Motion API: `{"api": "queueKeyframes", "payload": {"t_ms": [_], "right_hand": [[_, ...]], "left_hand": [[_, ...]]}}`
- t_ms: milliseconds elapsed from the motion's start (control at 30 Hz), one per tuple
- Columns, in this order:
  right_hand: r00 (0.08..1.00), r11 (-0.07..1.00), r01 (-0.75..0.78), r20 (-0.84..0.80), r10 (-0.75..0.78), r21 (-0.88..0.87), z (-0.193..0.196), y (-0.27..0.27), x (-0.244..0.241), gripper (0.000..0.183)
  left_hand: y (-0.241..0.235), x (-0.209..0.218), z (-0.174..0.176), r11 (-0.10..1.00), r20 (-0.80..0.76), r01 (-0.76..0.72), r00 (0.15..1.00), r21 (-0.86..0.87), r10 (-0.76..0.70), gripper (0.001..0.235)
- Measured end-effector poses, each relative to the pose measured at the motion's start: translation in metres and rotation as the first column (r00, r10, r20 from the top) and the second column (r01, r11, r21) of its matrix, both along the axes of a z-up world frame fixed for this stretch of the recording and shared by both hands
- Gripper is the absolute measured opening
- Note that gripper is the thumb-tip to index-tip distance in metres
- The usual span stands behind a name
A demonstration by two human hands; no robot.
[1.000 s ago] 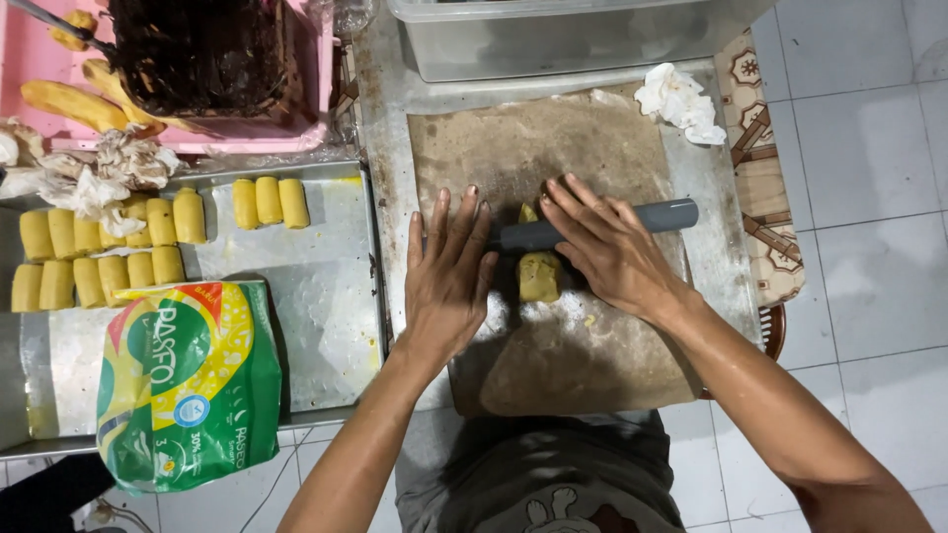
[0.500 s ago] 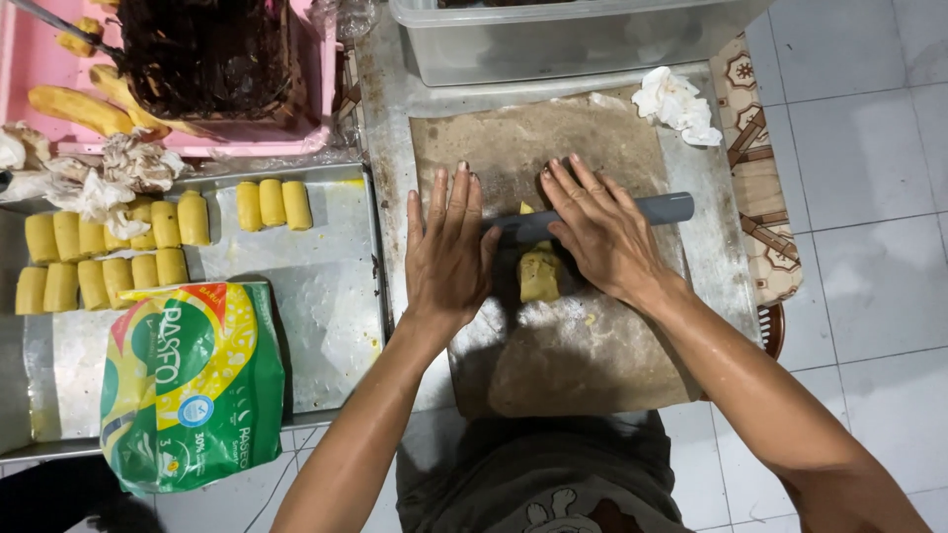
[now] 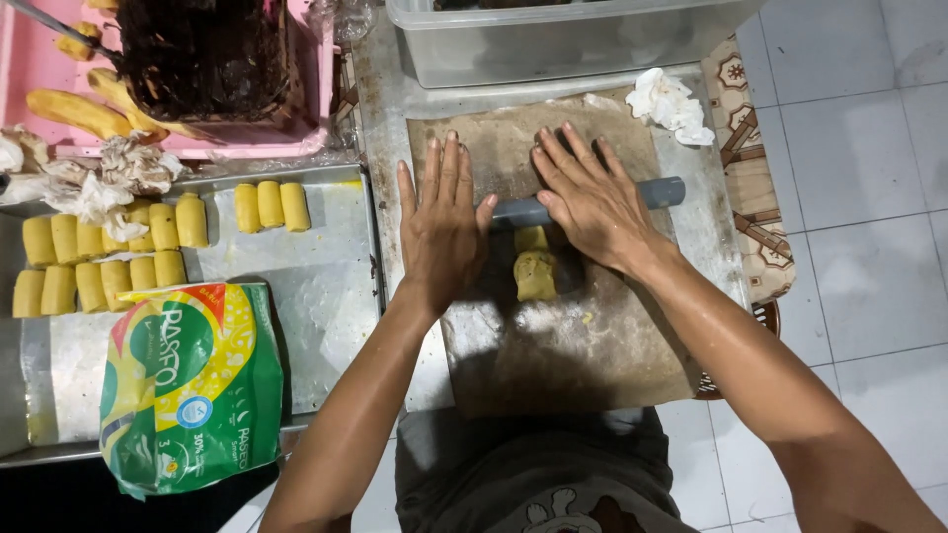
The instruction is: The person places a dark filling onto a flattened piece of yellow dough, folds the dough over the filling, and uses a rolling pin to seal and shape it into a cylindrical roll. The finished roll is placed on a metal tray alongside other completed rolls.
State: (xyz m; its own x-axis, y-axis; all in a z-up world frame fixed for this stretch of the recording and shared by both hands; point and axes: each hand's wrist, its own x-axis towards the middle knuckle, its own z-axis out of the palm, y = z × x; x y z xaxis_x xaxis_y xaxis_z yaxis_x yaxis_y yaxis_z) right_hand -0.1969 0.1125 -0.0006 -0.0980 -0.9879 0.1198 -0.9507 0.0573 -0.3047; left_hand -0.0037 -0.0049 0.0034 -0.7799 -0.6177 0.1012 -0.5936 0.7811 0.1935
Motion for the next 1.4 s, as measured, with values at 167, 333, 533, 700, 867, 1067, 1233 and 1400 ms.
{"api": "queueKeyframes", "payload": {"t_ms": [167, 333, 533, 700, 867, 1067, 1233, 1400], "right_hand": [[1.000, 1.000, 0.012, -0.019, -0.012, 0.024, 0.001, -0.010, -0.006, 0.057], [0.999, 0.976, 0.045, 0.000, -0.046, 0.212, 0.020, -0.028, -0.012, 0.059], [0.997, 0.975, 0.079, -0.010, -0.079, 0.206, 0.022, -0.044, -0.021, 0.060], [0.990, 0.994, 0.081, -0.107, -0.088, -0.066, 0.001, -0.046, -0.031, 0.050], [0.955, 0.904, 0.003, -0.267, -0.130, -0.427, -0.041, -0.035, -0.041, 0.034], [0.949, 0.885, 0.049, -0.254, -0.185, -0.462, -0.018, -0.016, -0.024, 0.037], [0.957, 0.908, 0.125, -0.192, -0.217, -0.400, -0.006, 0.015, -0.003, 0.035], [0.968, 0.923, 0.147, -0.139, -0.208, -0.357, 0.015, 0.027, 0.015, 0.030]], "left_hand": [[-0.017, -0.010, -0.010, 0.999, 0.027, -0.009, 1.000, 0.041, 0.008, 0.069], [-0.034, -0.029, 0.016, 0.992, 0.383, -0.069, 0.923, 0.103, 0.024, 0.074], [-0.051, -0.031, 0.009, 0.997, 0.253, -0.016, 0.968, 0.073, -0.003, 0.083], [-0.053, -0.014, -0.004, 0.976, -0.254, 0.168, 0.947, -0.136, -0.199, 0.067], [-0.030, 0.009, 0.015, 0.976, -0.168, 0.219, 0.962, -0.002, -0.216, 0.040], [-0.016, 0.016, 0.025, 0.963, -0.179, 0.269, 0.948, 0.001, -0.265, 0.039], [0.005, 0.030, 0.038, 0.960, -0.230, 0.260, 0.945, 0.107, -0.230, 0.033], [0.012, 0.035, 0.031, 0.934, -0.301, 0.295, 0.926, 0.200, -0.228, 0.035]]}}
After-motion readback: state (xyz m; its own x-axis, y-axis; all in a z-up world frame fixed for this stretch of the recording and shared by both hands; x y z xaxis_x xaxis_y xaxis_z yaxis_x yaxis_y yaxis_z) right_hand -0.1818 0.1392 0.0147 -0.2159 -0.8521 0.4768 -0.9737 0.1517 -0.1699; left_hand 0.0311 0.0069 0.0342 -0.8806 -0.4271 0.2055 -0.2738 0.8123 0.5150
